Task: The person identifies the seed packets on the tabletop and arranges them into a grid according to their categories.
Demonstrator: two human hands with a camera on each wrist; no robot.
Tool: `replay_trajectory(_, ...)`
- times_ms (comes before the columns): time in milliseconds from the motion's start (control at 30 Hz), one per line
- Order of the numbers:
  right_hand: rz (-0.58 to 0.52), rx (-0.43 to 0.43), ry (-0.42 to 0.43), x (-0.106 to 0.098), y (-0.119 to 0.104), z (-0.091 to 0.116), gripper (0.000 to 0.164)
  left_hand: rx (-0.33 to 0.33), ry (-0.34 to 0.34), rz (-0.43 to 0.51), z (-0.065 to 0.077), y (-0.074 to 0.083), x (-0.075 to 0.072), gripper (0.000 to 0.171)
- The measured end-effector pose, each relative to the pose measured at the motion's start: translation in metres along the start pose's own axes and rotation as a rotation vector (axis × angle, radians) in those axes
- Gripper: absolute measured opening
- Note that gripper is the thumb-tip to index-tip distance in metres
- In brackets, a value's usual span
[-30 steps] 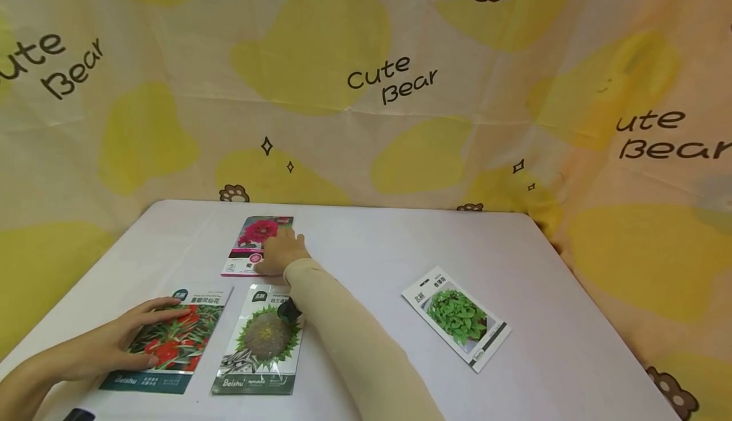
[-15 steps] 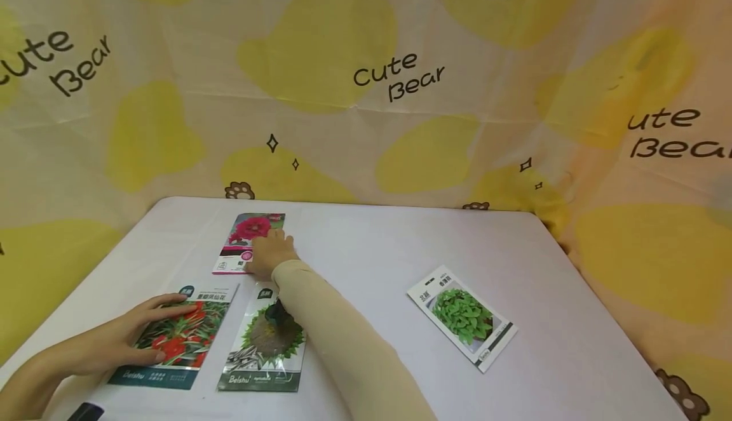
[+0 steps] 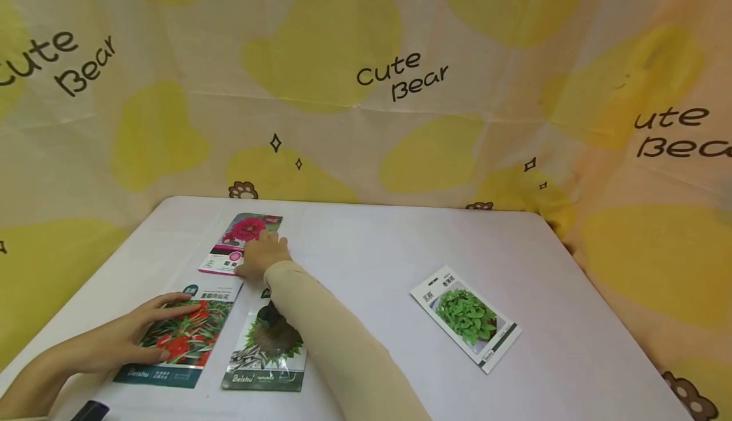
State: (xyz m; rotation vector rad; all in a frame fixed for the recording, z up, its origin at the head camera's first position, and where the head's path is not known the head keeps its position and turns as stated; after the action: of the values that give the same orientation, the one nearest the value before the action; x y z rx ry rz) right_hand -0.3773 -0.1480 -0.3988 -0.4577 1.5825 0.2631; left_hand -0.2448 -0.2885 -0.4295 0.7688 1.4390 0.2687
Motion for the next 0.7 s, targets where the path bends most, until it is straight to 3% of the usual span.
replay_trajectory(700, -0.049, -0.036, 0.023, 0.011, 0.000, -0.009, 0.061, -0.021, -0.017, -0.002, 0.001, 0.000, 0.000, 0.069)
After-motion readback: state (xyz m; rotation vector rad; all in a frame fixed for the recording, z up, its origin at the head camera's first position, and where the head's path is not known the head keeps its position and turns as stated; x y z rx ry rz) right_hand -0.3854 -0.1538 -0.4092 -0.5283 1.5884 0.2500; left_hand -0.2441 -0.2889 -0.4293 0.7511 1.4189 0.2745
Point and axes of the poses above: each hand's wrist, its own z-axis away from the middle knuckle, its own x-axis out of the palm, y = z × x, the point moved 10 cm from there along -z, towards the middle knuckle, and after that the axes turned 13 degrees about y, right-handed, at the moved point
